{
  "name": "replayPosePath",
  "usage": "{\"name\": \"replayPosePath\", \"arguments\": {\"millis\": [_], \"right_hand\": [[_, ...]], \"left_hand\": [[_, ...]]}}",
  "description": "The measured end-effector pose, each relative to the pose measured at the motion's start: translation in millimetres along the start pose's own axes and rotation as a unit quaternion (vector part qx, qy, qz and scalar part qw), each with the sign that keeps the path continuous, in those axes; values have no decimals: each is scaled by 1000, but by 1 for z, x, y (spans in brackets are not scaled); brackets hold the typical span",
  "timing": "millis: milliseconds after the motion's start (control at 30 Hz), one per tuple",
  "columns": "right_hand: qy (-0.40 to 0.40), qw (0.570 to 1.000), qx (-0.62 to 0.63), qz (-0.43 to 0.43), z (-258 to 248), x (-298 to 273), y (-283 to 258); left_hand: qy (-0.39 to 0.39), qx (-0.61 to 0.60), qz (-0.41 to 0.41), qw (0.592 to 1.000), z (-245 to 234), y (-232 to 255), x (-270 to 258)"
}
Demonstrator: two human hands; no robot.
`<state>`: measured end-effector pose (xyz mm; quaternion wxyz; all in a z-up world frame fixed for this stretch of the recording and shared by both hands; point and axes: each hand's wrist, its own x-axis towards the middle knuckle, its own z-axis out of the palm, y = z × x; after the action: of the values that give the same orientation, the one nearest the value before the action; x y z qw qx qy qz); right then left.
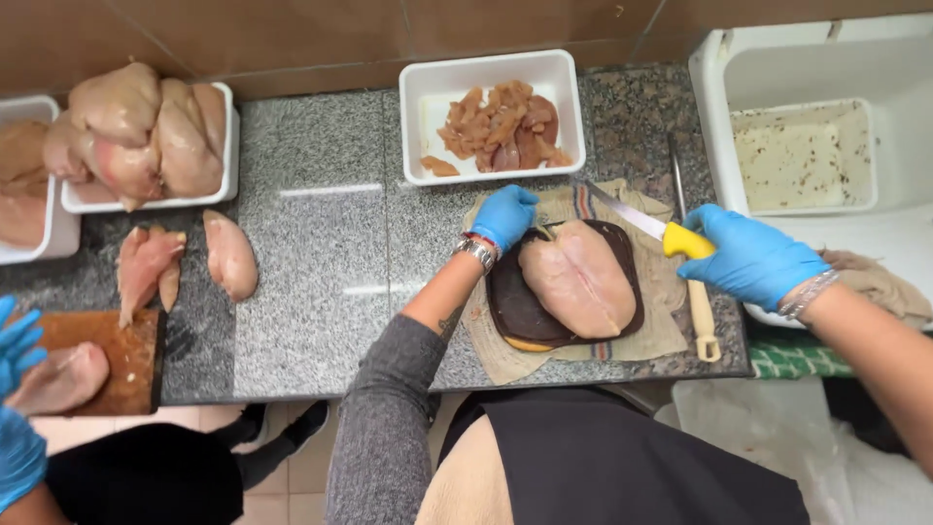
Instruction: Cutting and trimming raw chicken breasts on a cutting board in a commercial kitchen prep area.
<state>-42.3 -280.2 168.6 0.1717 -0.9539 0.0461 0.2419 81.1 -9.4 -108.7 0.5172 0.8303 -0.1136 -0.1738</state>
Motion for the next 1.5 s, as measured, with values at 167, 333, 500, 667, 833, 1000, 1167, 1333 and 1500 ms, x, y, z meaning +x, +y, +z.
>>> {"name": "replayPosePath", "arguments": {"millis": [167,333,500,667,833,1000,1167,1333,1500], "right_hand": [[-29,999,-31,19,-5,-25,-11],[-35,996,-17,85,18,-68,-25],[3,997,-67,40,42,-106,-45],[-1,986,-166,32,47,-111,-90],[-1,972,-231,37,60,-101,-91],[-10,969,-246,37,62,-98,-94],[-37,956,-292,12,55,-97,-106],[-32,942,-331,-36,54,-97,-97],[-14,948,-311,-67,59,-92,-92]], "left_hand": [[-51,-42,144,987,-37,65,-50],[-96,-11,230,968,-44,50,-54],[-215,-56,176,959,-55,68,-44],[-337,-46,205,918,-41,73,-32],[-293,-55,136,945,-22,76,-37],[-250,-36,148,956,-15,70,-39],[-235,-59,166,956,-7,60,-43],[-221,-26,148,964,-10,69,-48],[-213,-30,167,962,-2,58,-45]]}}
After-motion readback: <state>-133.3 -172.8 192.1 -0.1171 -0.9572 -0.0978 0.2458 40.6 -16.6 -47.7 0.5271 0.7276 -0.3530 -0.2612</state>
